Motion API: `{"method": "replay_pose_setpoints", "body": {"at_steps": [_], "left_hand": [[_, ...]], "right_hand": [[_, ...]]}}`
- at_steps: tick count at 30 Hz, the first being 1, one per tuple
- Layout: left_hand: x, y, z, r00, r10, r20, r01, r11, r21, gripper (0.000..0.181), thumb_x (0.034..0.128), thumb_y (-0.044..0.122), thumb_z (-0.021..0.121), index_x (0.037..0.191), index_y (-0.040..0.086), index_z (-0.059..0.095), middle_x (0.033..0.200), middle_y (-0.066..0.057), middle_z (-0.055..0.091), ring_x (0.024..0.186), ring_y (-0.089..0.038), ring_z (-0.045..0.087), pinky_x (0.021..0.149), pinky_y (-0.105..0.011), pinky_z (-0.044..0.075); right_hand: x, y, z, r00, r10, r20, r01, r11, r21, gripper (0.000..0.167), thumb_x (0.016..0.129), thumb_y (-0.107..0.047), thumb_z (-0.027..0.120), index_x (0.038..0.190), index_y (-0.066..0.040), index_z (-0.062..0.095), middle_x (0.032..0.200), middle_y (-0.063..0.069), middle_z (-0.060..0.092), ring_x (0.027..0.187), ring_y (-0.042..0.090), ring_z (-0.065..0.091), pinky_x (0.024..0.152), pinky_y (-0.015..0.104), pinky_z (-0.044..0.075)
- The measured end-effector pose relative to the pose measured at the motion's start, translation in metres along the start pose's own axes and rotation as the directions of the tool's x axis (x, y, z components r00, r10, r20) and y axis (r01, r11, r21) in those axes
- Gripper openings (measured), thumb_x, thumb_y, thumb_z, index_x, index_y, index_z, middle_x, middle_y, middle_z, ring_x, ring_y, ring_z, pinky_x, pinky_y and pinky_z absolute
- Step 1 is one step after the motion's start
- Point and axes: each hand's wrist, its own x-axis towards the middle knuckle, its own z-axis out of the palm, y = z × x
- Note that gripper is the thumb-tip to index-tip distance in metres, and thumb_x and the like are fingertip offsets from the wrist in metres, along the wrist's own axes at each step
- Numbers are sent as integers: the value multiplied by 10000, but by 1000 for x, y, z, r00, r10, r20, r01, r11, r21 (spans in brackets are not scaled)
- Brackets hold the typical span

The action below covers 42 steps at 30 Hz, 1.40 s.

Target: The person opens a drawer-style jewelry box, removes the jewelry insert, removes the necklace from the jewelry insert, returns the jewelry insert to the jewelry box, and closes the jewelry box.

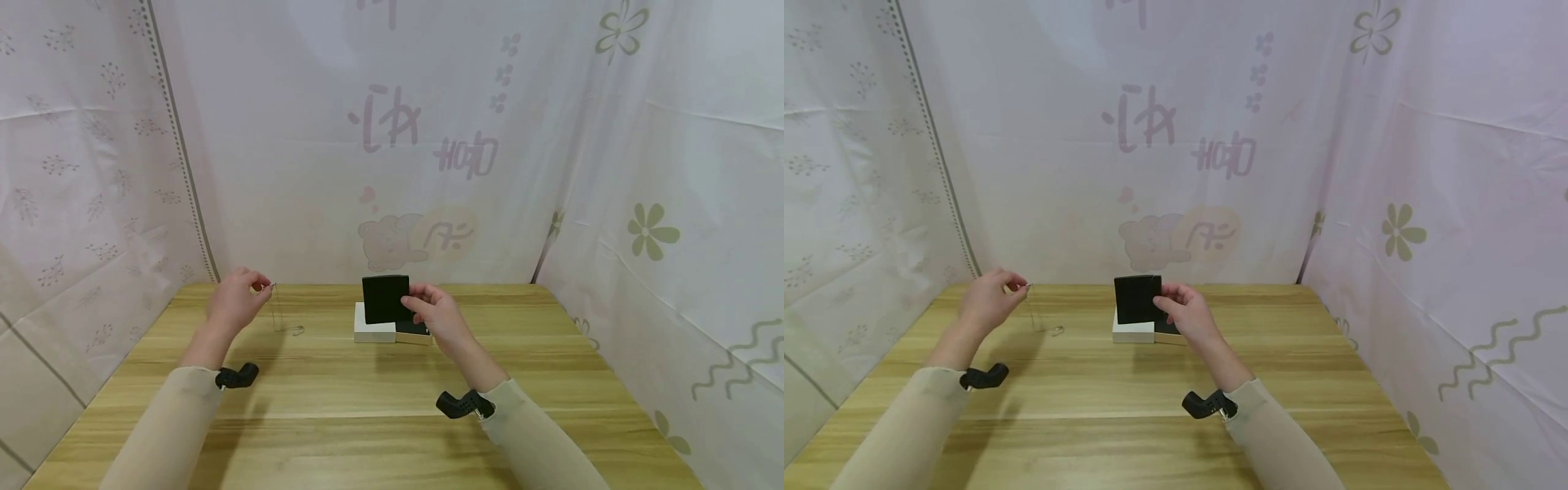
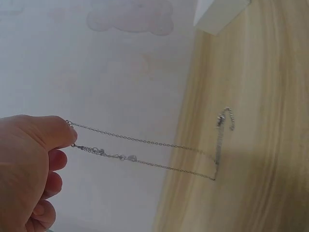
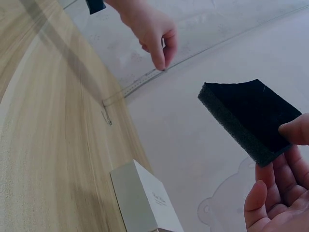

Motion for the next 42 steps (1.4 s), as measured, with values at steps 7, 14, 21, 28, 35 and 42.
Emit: {"method": "replay_pose_setpoints", "body": {"at_steps": [7,14,21,28,35,42], "left_hand": [[-1,-6,10,998,-16,63,16,1000,6,200,1056,248,722,1132,89,817,1070,-114,697,849,-275,655,617,-344,488],[-1,-15,24,994,-16,107,15,1000,11,164,1034,225,740,1097,91,811,1036,-110,705,863,-268,666,645,-349,501],[-3,-21,35,979,-44,197,36,998,41,170,1046,243,728,1096,101,809,1025,-94,682,844,-239,642,619,-344,485],[-6,-26,43,959,-74,273,61,997,56,163,1043,235,716,1077,100,801,1041,-113,748,853,-255,671,680,-418,538],[-9,-30,50,938,-110,329,95,994,62,164,1039,228,709,1073,97,803,1061,-119,773,893,-283,690,722,-487,564],[-13,-31,53,932,-115,345,95,993,74,138,1022,217,708,1003,113,797,1039,-104,786,908,-294,700,749,-514,576]], "right_hand": [[2,3,-1,1000,-3,1,3,1000,-3,214,1070,-151,701,1229,-13,661,1030,-60,666,969,175,584,840,303,566],[2,2,-2,1000,2,-4,-2,1000,5,195,1072,-145,697,1221,-25,657,1032,-58,662,973,175,578,801,249,548],[2,0,-1,1000,11,-12,-11,1000,9,172,1068,-135,698,1209,-43,662,1034,-39,665,968,184,579,787,243,546],[2,-2,0,1000,15,-12,-14,1000,15,171,1071,-142,697,1209,-48,661,1032,-43,664,960,175,579,785,245,549],[3,-1,0,1000,17,-5,-17,1000,23,169,1066,-128,700,1205,-41,662,1024,-48,662,977,180,577,778,234,542],[3,-2,-1,1000,16,4,-16,1000,18,207,1067,-140,704,1224,-13,656,1027,-56,661,983,183,573,785,231,541]]}}
